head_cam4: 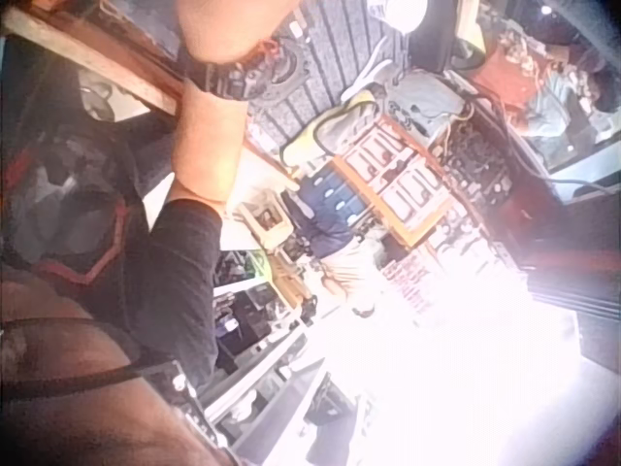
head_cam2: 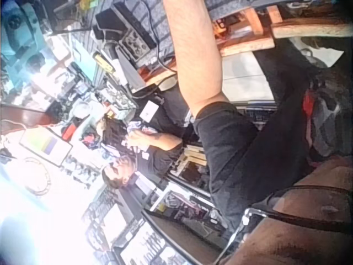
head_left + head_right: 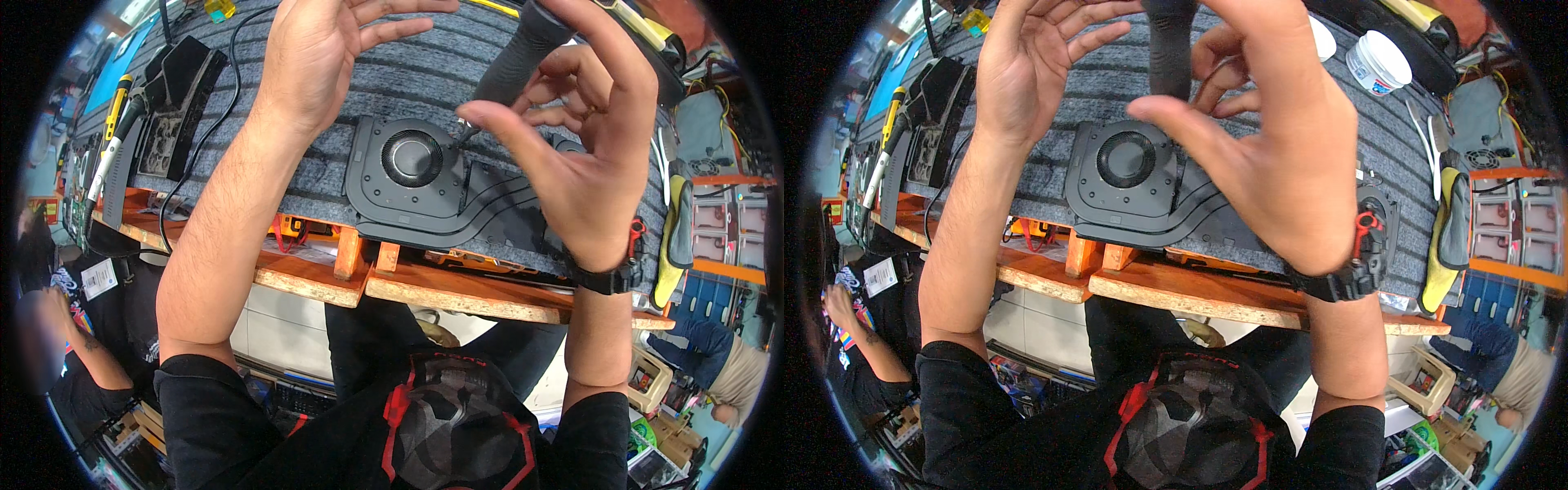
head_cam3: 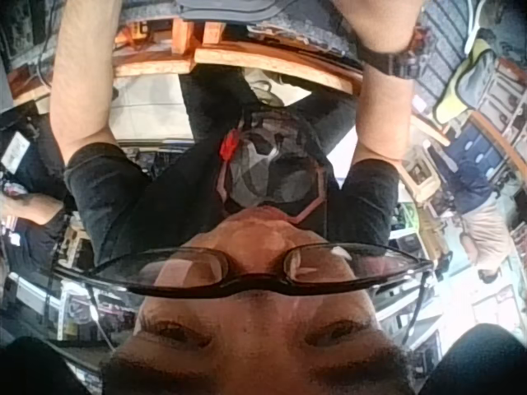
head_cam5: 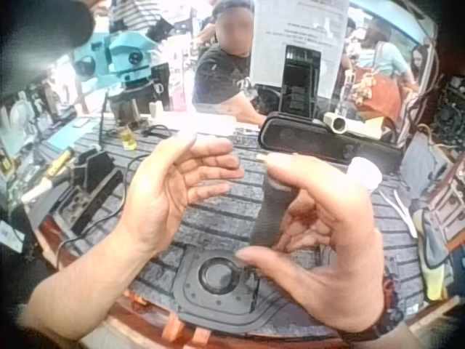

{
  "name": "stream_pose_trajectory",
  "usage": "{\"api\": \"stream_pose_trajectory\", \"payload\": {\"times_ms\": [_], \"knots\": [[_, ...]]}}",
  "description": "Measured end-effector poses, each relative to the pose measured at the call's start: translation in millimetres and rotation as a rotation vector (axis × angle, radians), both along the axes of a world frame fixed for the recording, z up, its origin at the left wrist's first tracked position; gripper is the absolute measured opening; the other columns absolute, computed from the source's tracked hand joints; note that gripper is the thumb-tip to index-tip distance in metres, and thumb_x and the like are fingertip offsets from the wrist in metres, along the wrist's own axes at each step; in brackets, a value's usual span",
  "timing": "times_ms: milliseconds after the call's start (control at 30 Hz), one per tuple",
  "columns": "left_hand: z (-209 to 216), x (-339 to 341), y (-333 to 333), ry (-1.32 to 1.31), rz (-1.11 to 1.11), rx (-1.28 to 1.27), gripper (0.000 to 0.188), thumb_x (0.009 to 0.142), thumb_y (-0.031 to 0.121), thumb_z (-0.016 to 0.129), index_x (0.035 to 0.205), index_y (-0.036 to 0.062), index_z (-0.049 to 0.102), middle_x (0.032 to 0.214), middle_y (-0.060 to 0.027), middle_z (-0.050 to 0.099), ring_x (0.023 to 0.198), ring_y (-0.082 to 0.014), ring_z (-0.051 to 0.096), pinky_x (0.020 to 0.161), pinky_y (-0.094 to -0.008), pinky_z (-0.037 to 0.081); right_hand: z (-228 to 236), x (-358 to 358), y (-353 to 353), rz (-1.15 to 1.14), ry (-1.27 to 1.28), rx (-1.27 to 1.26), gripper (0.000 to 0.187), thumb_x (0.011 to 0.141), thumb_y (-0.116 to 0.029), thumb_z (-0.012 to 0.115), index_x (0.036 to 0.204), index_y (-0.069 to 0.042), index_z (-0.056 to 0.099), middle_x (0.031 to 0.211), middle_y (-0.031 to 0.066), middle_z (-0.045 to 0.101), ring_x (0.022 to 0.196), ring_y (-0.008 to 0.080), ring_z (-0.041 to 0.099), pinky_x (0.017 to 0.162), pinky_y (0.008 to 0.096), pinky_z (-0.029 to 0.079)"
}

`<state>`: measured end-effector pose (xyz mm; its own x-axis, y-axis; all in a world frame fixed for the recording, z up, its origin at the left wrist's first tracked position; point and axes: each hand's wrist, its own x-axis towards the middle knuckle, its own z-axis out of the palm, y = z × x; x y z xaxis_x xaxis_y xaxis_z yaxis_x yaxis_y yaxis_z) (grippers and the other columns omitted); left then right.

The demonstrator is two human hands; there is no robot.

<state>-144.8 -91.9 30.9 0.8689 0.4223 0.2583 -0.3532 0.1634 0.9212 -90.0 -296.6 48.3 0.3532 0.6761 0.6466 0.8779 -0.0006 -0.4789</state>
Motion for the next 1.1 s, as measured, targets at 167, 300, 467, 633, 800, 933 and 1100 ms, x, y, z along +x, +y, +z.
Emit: {"api": "stream_pose_trajectory", "payload": {"times_ms": [167,300,467,633,800,933,1100], "knots": [[-17.9,2.7,11.5,-0.076,0.027,0.027,0.059,0.11,0.045,0.04,0.127,-0.0063,0.062,0.112,-0.0165,0.072,0.105,-0.0238,0.071,0.092,-0.0335,0.058,-2.3,-4.8,11.5,-0.066,-0.154,-0.02,0.078,0.083,0.01,0.076,0.151,0.0,0.038,0.148,0.0214,0.047,0.094,0.0156,0.064,0.076,0.0249,0.061],[-14.6,4.7,10.0,-0.058,0.033,0.02,0.059,0.109,0.046,0.041,0.126,-0.0065,0.063,0.112,-0.0166,0.072,0.104,-0.0239,0.071,0.089,-0.033,0.057,9.5,-2.0,0.1,0.057,0.126,-0.023,0.08,0.083,0.009,0.076,0.152,0.0,0.036,0.147,0.0205,0.047,0.095,0.0167,0.066,0.075,0.0257,0.061],[-11.9,5.5,16.1,-0.017,0.021,-0.01,0.057,0.109,0.044,0.042,0.125,-0.0065,0.063,0.11,-0.016,0.072,0.103,-0.0242,0.071,0.087,-0.033,0.056,1.5,2.9,-3.0,0.062,0.336,0.017,0.081,0.084,0.007,0.078,0.153,0.0,0.035,0.147,0.0208,0.046,0.093,0.0169,0.068,0.074,0.0249,0.06],[-18.8,9.6,18.7,-0.011,0.053,0.071,0.057,0.11,0.043,0.04,0.124,-0.0067,0.063,0.11,-0.0145,0.072,0.101,-0.0239,0.072,0.083,-0.0326,0.057,0.3,4.9,-1.2,0.101,0.448,0.063,0.081,0.085,0.006,0.077,0.153,0.0,0.034,0.147,0.0196,0.046,0.093,0.0157,0.067,0.078,0.0242,0.057],[-10.3,0.1,33.0,0.125,-0.191,0.446,0.041,0.105,0.035,0.054,0.119,0.0007,0.071,0.111,-0.0114,0.074,0.101,-0.0193,0.07,0.088,-0.0308,0.054,-2.5,10.9,-6.1,0.103,0.235,-0.029,0.078,0.085,0.005,0.079,0.152,-0.002,0.039,0.139,0.0153,0.05,0.097,0.0151,0.065,0.08,0.0253,0.056],[-17.4,-7.6,28.4,0.103,-0.422,0.837,0.02,0.096,0.011,0.067,0.113,0.0041,0.075,0.103,-0.0049,0.074,0.091,-0.0134,0.066,0.086,-0.0296,0.053,1.2,9.9,-7.1,0.05,0.035,-0.055,0.073,0.086,0.004,0.079,0.149,-0.004,0.044,0.129,0.0117,0.054,0.103,0.0153,0.062,0.085,0.0272,0.056],[-12.3,-12.8,13.4,0.172,-0.61,0.788,0.023,0.089,0.007,0.079,0.111,0.0017,0.076,0.097,-0.0028,0.074,0.091,-0.0094,0.065,0.087,-0.0295,0.054,-12.6,15.8,-5.3,0.164,0.087,0.092,0.068,0.089,0.006,0.074,0.148,0.001,0.04,0.134,0.0155,0.054,0.11,0.021,0.065,0.094,0.0325,0.055]]}}
